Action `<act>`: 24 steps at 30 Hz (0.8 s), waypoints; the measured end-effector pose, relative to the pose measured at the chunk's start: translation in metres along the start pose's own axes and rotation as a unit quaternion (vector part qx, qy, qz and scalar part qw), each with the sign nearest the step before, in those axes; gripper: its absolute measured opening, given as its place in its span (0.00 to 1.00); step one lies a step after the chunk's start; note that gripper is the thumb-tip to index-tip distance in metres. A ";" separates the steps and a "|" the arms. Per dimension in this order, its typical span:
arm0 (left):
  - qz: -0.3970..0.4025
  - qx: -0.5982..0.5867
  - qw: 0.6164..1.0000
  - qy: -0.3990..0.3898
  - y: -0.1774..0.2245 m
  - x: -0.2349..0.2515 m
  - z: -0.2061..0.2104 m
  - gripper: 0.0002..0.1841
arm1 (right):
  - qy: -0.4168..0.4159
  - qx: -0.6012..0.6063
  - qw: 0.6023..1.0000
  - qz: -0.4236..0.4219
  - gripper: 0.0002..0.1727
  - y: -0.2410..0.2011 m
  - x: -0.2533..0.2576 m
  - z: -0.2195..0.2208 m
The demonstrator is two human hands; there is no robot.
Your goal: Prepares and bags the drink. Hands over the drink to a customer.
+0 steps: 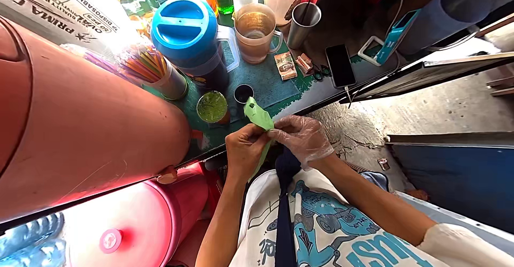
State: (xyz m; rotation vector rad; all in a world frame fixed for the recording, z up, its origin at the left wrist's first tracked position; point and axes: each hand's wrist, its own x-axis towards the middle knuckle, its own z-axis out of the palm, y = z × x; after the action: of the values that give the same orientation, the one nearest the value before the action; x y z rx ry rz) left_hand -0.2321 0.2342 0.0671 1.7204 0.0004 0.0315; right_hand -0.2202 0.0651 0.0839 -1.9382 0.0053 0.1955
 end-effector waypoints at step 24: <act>-0.077 -0.154 0.985 -0.026 0.002 0.000 -0.004 0.05 | -0.089 0.181 0.972 0.118 0.05 0.006 0.027 0.000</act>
State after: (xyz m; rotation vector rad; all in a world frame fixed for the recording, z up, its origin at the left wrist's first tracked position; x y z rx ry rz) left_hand -0.2320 0.2376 0.0699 1.4061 0.0871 -0.1224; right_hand -0.1939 0.0655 0.0741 -1.5473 0.1444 0.4915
